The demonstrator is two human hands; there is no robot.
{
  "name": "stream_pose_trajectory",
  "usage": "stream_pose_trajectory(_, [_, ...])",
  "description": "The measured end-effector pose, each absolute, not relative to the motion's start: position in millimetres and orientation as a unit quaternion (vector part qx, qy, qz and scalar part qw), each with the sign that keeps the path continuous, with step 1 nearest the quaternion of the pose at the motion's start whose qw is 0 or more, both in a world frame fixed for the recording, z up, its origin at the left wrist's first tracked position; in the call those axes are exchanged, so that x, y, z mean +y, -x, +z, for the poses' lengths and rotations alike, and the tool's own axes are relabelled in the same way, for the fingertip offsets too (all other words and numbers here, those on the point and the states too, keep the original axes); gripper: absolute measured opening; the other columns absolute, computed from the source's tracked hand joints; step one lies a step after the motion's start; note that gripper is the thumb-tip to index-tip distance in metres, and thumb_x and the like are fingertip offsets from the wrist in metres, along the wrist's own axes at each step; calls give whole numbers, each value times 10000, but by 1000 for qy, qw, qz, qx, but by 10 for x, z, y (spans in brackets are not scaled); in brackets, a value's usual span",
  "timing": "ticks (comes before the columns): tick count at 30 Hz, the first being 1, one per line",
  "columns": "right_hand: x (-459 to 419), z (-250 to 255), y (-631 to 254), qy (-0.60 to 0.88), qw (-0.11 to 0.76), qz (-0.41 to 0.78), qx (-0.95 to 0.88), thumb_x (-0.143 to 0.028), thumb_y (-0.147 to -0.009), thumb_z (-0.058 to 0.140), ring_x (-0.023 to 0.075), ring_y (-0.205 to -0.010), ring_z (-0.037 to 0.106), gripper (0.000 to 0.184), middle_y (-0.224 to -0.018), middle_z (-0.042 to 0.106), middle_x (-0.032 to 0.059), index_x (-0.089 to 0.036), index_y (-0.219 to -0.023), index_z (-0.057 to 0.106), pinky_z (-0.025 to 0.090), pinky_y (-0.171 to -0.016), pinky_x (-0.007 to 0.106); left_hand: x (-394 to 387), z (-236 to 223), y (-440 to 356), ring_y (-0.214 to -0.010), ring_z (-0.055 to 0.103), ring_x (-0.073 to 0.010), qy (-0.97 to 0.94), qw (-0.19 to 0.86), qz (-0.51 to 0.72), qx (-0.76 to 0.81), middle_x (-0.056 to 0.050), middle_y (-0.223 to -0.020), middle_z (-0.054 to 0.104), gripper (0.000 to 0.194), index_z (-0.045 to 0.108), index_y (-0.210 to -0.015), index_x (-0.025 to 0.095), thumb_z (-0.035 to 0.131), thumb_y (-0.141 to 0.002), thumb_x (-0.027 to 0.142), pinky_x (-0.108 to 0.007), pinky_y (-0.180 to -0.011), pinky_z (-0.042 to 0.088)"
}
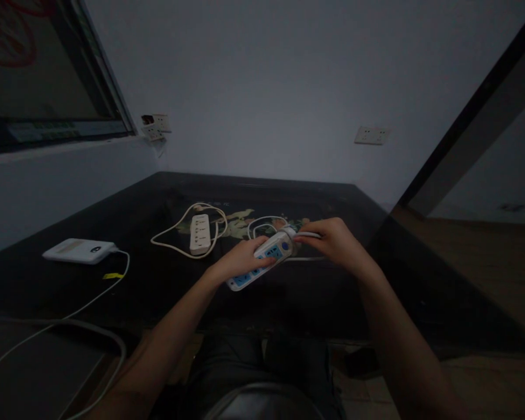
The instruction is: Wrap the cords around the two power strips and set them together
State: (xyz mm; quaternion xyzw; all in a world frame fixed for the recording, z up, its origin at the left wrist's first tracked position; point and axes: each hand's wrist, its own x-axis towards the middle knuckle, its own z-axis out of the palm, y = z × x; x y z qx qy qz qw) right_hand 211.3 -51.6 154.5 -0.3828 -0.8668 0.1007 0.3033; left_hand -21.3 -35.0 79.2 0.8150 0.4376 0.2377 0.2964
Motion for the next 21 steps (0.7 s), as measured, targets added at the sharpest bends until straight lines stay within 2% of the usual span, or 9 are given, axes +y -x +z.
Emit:
stream_pose_trajectory(8, [-338,1577,-2077,376,256,191,-870,-323,-786,661,118,-585,535,208,-617,637,10,-142,-695,707,334,-546,232,-414,997,306,-844,627,-206,-868,240,155,405,-28,-984,665,454,568,-1146,218,577,-803,515,-259,-716,427])
stream_pose_trajectory(13, [-142,1475,-2096,369,271,325,-827,-322,-670,740,111,-599,517,195,-620,599,-14,-149,-658,651,366,-567,234,-489,1085,316,-795,618,-190,-890,232,114,374,-13,-894,660,390,589,-1070,206,577,-812,499,-241,-680,411])
stream_pose_trajectory(16, [-87,1426,-2109,348,272,416,-795,-310,-593,789,95,-582,503,251,-610,579,-33,-157,-640,596,371,-556,224,-533,1122,314,-792,619,-180,-895,239,105,361,-3,-888,663,379,591,-1093,219,592,-812,473,-231,-678,405])
stream_pose_trajectory(21, [-86,1432,-2107,314,239,482,-782,-296,-578,795,73,-541,478,244,-569,560,-45,-145,-622,608,346,-498,196,-556,1176,312,-772,615,-171,-906,249,101,328,-5,-877,670,443,580,-1172,226,621,-798,460,-223,-664,403])
